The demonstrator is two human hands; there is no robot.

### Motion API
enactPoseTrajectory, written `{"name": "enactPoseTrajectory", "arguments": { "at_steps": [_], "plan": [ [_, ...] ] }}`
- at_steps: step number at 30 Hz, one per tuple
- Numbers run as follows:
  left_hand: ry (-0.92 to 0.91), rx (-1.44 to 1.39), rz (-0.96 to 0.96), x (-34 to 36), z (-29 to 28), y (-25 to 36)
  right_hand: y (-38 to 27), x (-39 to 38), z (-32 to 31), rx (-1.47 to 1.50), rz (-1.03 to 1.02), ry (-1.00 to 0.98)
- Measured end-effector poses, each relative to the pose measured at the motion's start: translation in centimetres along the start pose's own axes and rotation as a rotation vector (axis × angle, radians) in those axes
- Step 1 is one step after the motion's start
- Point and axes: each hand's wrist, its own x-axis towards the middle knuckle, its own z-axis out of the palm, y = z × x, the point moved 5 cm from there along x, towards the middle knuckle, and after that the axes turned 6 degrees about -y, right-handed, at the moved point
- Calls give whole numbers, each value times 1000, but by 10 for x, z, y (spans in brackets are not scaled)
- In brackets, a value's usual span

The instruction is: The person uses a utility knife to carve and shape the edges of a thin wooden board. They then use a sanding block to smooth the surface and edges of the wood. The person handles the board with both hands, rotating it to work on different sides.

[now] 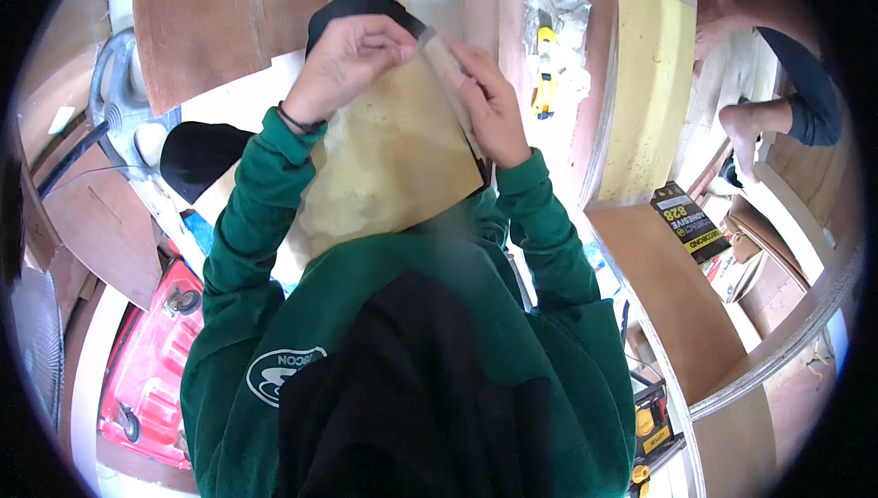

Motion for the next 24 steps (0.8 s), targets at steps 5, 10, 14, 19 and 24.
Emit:
{"name": "enactPoseTrajectory", "arguments": {
  "at_steps": [5, 10, 14, 19, 24],
  "plan": [
    [-37, 36, -7, -1, 5, -2, -11, -2, 1, 18, -158, -29],
    [-80, 89, 85, 0, 3, 5, -5, -4, 0, 57, -92, -49],
    [-144, -12, 33, -5, 1, 5, 9, -9, -5, -62, -194, -41],
    [-87, -175, -43, -5, -7, 6, 57, -120, -36, 45, -107, 9],
    [-138, -79, 1, -3, -1, 16, 125, -197, -70, -726, 155, 405]
  ]
}}
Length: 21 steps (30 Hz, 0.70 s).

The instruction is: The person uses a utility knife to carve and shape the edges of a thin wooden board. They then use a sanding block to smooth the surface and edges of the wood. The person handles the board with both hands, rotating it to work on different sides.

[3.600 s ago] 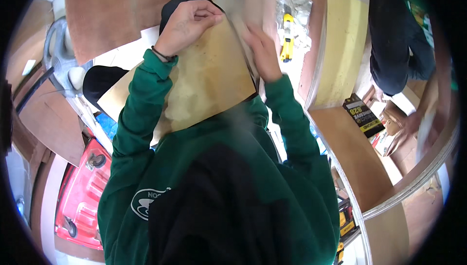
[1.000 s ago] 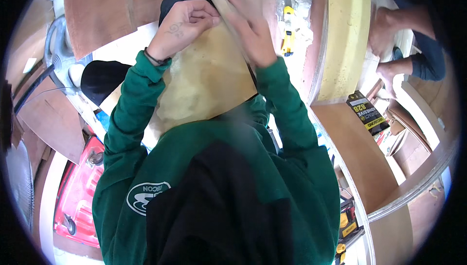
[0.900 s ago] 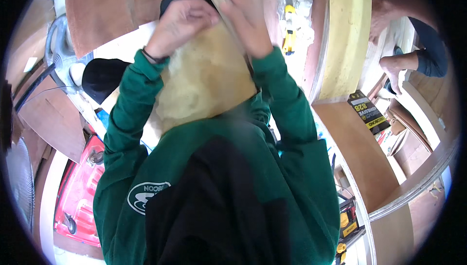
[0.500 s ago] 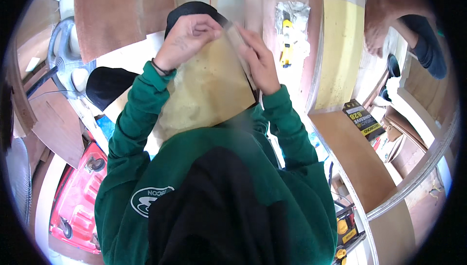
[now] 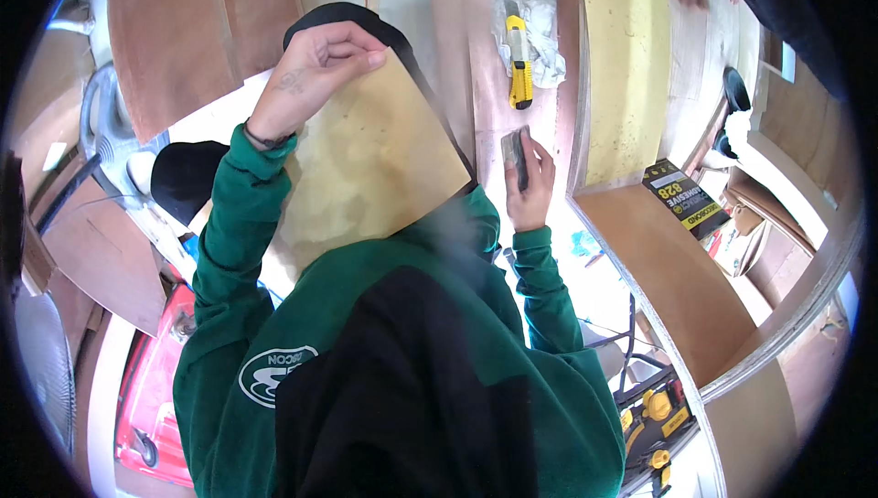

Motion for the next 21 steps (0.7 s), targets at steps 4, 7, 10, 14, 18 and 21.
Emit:
{"name": "enactPoseTrajectory", "arguments": {
  "at_steps": [4, 7, 10, 14, 18, 21],
  "plan": [
    [-91, -181, -19, -3, 4, 6, -5, -7, 15, -276, 35, 77],
    [-192, -202, -57, 0, 7, 9, -26, -1, 2, -351, 30, 92],
    [-233, -194, -68, 1, 9, 11, -51, 25, -19, -286, -120, 172],
    [-233, -272, -45, -2, 9, 11, -72, 106, -17, -204, -286, 312],
    [-252, -331, -31, -7, 8, 8, -69, 152, -1, -307, -175, 295],
    [-239, -323, -52, -11, 6, 3, -58, 159, 1, -267, -125, 283]
  ]
}}
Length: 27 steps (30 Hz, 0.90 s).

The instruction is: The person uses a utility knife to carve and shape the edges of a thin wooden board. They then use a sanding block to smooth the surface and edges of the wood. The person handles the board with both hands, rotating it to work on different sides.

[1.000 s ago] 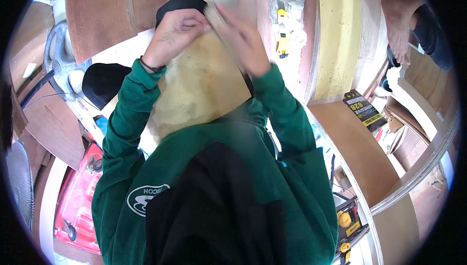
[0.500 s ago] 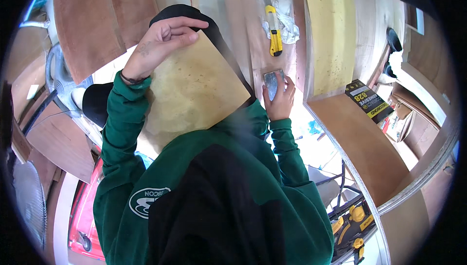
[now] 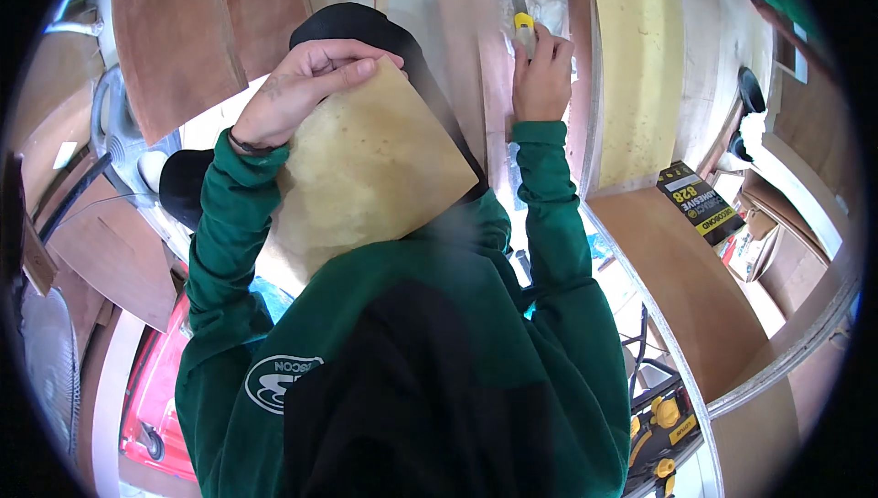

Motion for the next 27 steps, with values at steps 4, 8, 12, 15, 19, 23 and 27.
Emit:
{"name": "enactPoseTrajectory", "arguments": {
  "at_steps": [4, 8, 12, 15, 19, 23, 27],
  "plan": [
    [21, -75, -8, -4, 2, 0, 6, 3, -1, 88, 5, -44],
    [17, -41, -19, -10, 12, 13, -22, 2, -35, 34, -133, 131],
    [66, -89, -86, -26, 33, 34, -54, -12, -64, 1093, 247, -254],
    [138, -143, -65, -48, 55, 58, -93, -36, -102, 1314, 226, -657],
    [169, -82, 18, -82, 83, 91, -142, -28, -143, 1251, -403, -697],
    [234, 40, 130, -99, 99, 112, -165, -25, -166, 1301, -323, -775],
    [408, 179, 216, -110, 113, 128, -180, -15, -171, 1222, -465, -737]
  ]
}}
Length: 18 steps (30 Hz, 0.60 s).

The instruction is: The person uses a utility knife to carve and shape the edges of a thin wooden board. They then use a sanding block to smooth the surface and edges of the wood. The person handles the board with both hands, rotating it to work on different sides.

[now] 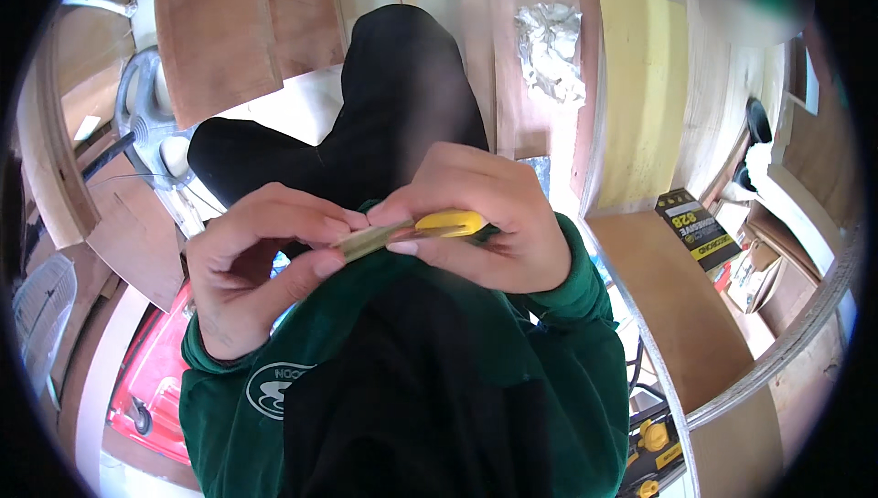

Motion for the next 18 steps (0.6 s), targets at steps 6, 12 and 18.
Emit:
{"name": "enactPoseTrajectory", "arguments": {
  "at_steps": [6, 12, 18],
  "plan": [
    [50, 85, 35, -14, 12, 17, -15, 16, -2, 5, -68, -130],
    [31, -34, 3, -36, 26, 15, -23, 27, 1, 31, -178, -318],
    [-167, -349, -259, -30, 37, -22, -21, 21, -5, 96, -302, -397]
  ]
}}
